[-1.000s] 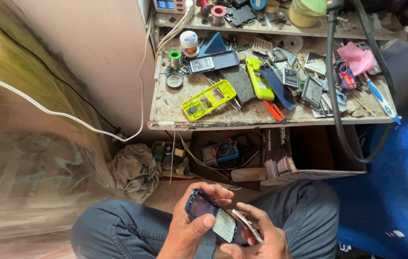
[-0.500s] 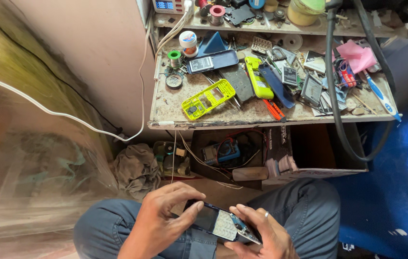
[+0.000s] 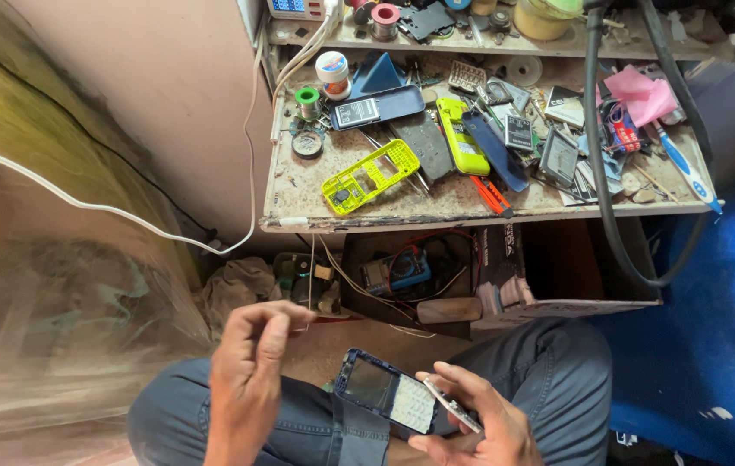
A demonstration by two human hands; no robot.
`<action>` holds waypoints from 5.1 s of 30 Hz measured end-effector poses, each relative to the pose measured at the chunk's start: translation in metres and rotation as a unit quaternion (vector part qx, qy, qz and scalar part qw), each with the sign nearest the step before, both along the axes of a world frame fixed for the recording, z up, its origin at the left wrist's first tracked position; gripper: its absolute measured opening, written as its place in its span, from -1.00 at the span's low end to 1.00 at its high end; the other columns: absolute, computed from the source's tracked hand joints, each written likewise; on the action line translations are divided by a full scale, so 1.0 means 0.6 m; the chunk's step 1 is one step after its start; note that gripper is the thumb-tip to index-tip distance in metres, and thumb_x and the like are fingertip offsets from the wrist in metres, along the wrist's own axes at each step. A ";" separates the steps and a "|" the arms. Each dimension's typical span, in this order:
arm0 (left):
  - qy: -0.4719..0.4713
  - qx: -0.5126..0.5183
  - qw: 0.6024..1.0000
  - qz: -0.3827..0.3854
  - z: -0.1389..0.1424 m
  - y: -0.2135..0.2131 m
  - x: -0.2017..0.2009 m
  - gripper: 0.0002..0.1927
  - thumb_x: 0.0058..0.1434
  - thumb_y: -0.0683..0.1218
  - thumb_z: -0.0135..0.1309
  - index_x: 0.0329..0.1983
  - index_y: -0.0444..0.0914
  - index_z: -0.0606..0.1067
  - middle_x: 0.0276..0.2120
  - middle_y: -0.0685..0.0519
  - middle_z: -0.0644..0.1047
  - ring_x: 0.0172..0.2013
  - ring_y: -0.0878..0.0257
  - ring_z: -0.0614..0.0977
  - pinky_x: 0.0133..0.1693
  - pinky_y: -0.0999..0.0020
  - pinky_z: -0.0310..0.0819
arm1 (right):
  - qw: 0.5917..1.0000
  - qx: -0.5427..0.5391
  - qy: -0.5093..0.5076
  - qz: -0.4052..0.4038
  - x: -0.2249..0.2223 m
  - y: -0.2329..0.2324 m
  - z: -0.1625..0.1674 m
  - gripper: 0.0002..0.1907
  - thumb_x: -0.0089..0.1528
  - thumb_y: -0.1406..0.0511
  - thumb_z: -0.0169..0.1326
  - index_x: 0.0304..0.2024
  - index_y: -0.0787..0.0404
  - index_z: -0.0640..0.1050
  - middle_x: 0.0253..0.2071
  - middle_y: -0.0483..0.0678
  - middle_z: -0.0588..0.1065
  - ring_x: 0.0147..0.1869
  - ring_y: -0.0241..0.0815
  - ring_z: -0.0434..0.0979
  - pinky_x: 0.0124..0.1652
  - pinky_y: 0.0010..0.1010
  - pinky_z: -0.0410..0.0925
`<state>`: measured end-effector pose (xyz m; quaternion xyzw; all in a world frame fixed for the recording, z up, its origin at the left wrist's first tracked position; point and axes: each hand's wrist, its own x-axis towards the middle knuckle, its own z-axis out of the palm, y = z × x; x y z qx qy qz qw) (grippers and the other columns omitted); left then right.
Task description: The person assembles a small mobile phone by inserting the battery and closing the back cover, then powers it on and connects a charging cable. They test the keypad and screen, then disassemble the phone again and handle a yellow phone casing.
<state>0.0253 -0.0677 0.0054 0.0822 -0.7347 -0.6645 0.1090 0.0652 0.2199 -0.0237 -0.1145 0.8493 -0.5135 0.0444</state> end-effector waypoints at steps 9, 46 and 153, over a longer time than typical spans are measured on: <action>0.084 0.386 0.900 -0.181 -0.096 0.062 0.056 -0.25 0.32 0.01 0.18 0.45 -0.35 0.15 0.39 -0.17 0.31 0.35 0.00 0.43 0.30 0.01 0.38 | 0.990 0.039 -0.109 -0.084 -0.001 -0.019 0.011 -0.06 -0.13 0.15 0.53 0.26 0.13 0.41 0.03 -0.11 0.65 -0.10 -0.29 0.78 -0.35 -0.51 0.56; -0.006 0.487 0.841 -0.236 -0.144 0.119 0.071 -0.15 0.07 -0.19 0.43 0.41 -0.35 0.30 0.27 -0.11 0.47 0.21 0.13 0.53 0.22 0.14 0.46 | 0.955 0.023 0.296 0.027 -0.015 -0.051 0.022 -0.51 0.05 0.19 0.43 -0.02 0.19 0.60 0.14 0.07 0.57 0.06 -0.06 0.62 0.00 -0.29 0.50; 0.141 0.416 0.887 -0.144 -0.191 0.135 0.089 -0.81 0.28 -0.16 0.24 -0.08 -0.28 0.53 -0.04 -0.18 0.64 0.28 -0.17 0.48 0.30 -0.12 0.37 | 0.961 -0.222 0.167 0.007 -0.004 -0.070 0.006 -0.30 0.12 0.55 0.33 0.29 0.35 0.37 -0.13 0.16 0.66 -0.04 -0.16 0.65 -0.05 -0.37 0.53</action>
